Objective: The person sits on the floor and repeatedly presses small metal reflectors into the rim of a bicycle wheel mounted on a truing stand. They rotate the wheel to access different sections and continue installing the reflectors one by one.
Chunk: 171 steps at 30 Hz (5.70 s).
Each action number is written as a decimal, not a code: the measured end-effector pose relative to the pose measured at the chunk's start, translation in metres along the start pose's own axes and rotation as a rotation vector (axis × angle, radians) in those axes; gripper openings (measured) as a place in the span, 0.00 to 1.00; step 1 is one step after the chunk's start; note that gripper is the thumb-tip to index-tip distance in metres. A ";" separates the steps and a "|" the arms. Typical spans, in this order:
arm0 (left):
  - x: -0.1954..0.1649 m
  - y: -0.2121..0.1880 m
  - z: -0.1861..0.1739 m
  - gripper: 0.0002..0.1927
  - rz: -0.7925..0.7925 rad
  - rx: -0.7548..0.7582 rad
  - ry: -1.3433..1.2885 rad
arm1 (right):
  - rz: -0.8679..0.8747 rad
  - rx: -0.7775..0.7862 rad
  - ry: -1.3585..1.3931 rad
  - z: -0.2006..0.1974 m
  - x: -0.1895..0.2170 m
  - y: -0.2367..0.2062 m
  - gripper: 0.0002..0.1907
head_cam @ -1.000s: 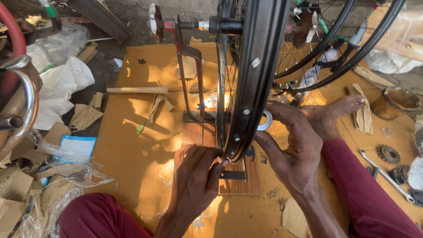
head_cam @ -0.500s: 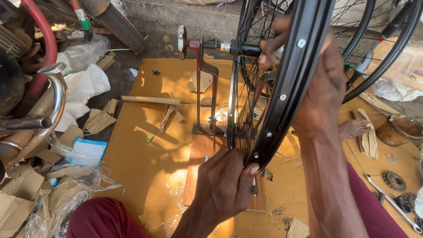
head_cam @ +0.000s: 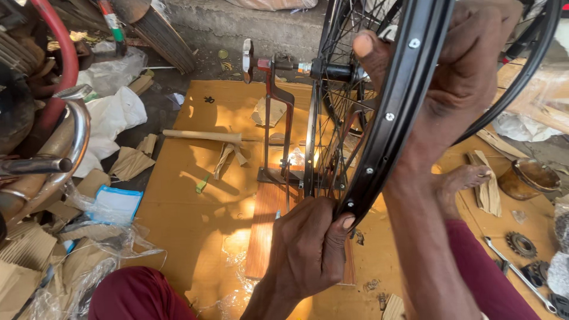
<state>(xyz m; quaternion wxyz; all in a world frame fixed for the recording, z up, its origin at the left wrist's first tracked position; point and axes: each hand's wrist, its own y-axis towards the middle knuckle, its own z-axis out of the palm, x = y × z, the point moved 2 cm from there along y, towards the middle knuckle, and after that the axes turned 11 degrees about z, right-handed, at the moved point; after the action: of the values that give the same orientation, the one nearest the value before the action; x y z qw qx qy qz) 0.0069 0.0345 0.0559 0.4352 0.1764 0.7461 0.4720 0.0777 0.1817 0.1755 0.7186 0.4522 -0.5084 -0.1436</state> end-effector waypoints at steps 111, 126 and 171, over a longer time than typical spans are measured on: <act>-0.013 0.031 -0.001 0.10 -0.014 -0.131 -0.020 | 0.035 0.146 0.059 -0.007 -0.008 0.000 0.12; -0.018 0.049 -0.004 0.11 -0.198 -0.202 -0.111 | 0.056 -0.013 0.077 -0.023 -0.032 -0.001 0.07; -0.019 0.040 -0.005 0.06 -0.015 -0.105 0.001 | 0.102 0.202 0.065 -0.025 -0.028 -0.023 0.07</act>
<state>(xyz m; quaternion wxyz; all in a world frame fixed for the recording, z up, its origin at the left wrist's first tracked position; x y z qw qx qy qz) 0.0073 0.0382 0.1005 0.4468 0.1474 0.7219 0.5074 0.0926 0.2003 0.1381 0.6918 0.5003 -0.5191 -0.0399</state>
